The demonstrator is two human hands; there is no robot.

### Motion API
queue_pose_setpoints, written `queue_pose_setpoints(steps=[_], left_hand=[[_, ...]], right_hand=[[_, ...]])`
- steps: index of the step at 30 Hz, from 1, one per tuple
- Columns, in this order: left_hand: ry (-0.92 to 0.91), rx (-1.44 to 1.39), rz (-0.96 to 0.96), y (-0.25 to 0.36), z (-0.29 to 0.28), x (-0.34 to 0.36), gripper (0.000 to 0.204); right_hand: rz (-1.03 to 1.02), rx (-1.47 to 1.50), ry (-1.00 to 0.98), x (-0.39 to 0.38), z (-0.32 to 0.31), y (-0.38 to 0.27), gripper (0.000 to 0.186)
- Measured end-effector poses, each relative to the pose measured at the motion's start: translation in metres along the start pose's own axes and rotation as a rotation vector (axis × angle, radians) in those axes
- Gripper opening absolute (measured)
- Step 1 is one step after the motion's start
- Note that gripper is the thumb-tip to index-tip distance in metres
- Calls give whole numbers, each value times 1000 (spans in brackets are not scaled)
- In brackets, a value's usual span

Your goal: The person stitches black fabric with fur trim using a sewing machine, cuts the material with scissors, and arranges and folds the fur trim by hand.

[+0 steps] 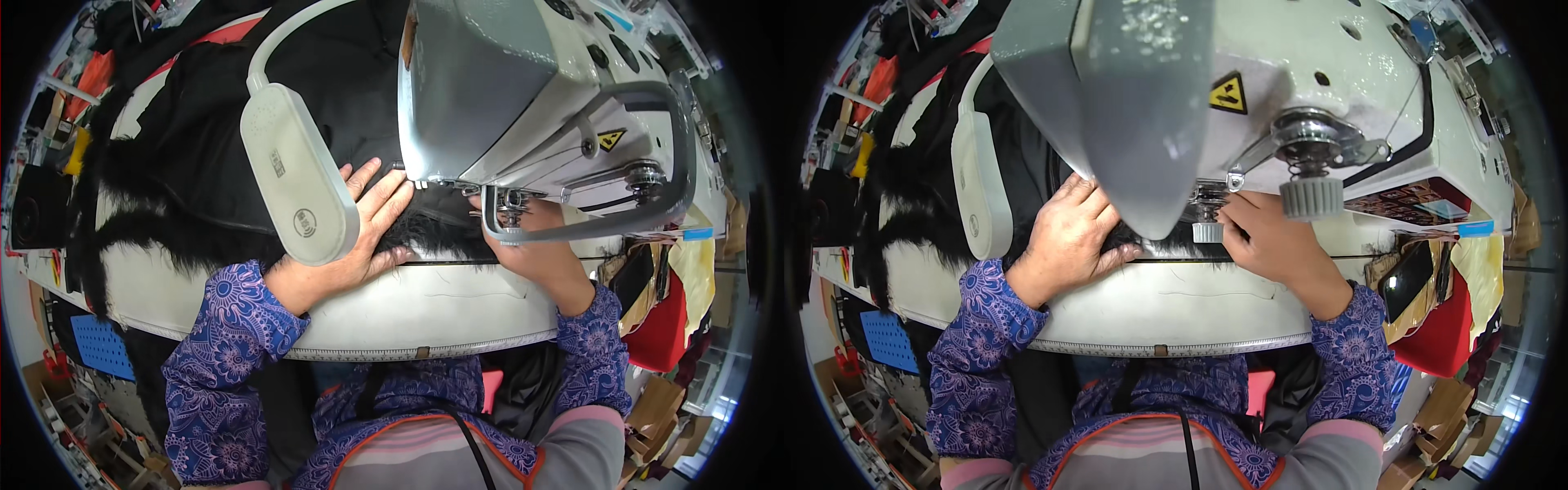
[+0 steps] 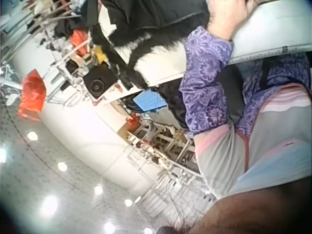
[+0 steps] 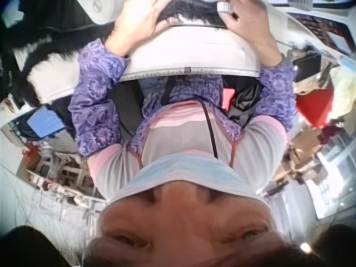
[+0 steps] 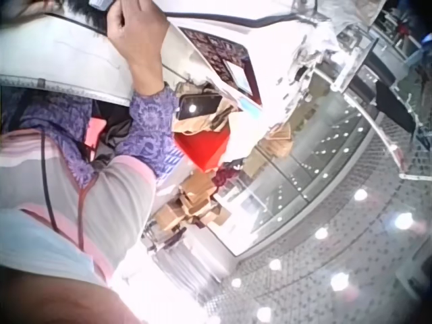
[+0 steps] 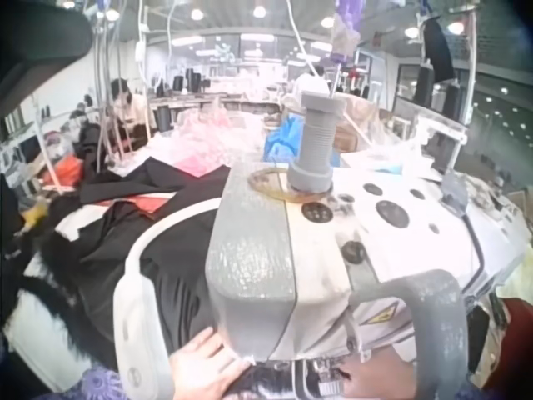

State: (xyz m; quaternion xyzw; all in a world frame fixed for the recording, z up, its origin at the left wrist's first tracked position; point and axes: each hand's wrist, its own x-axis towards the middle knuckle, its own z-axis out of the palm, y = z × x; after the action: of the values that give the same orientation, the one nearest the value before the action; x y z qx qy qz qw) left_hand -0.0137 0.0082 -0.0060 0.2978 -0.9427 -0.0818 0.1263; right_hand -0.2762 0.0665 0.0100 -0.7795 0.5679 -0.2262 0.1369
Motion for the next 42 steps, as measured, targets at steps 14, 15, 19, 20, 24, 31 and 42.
queue_pose_setpoints(steps=[14, 15, 19, 20, 24, 31, 42], left_hand=[[105, -109, -43, -1, -2, -2, 64], [105, -97, -29, -2, -2, -2, 64], [72, -124, -33, -2, -5, 1, 64], [70, -124, -33, -2, -4, 2, 64], [65, -167, -17, -2, -2, 0, 67], [30, -157, -28, 4, -4, 2, 71], [20, -64, -59, 13, -1, 0, 71]], right_hand=[[-217, -229, -171, 9, 33, 32, 51], [-180, -183, -195, 9, 35, 35, 57], [8, 4, -310, 13, 31, 29, 41], [-63, 0, -242, 12, 32, 29, 51], [-172, 10, -172, 20, 16, 3, 69], [-155, 305, -156, 23, 5, -8, 67], [-302, -204, -35, 14, 12, -5, 52]])
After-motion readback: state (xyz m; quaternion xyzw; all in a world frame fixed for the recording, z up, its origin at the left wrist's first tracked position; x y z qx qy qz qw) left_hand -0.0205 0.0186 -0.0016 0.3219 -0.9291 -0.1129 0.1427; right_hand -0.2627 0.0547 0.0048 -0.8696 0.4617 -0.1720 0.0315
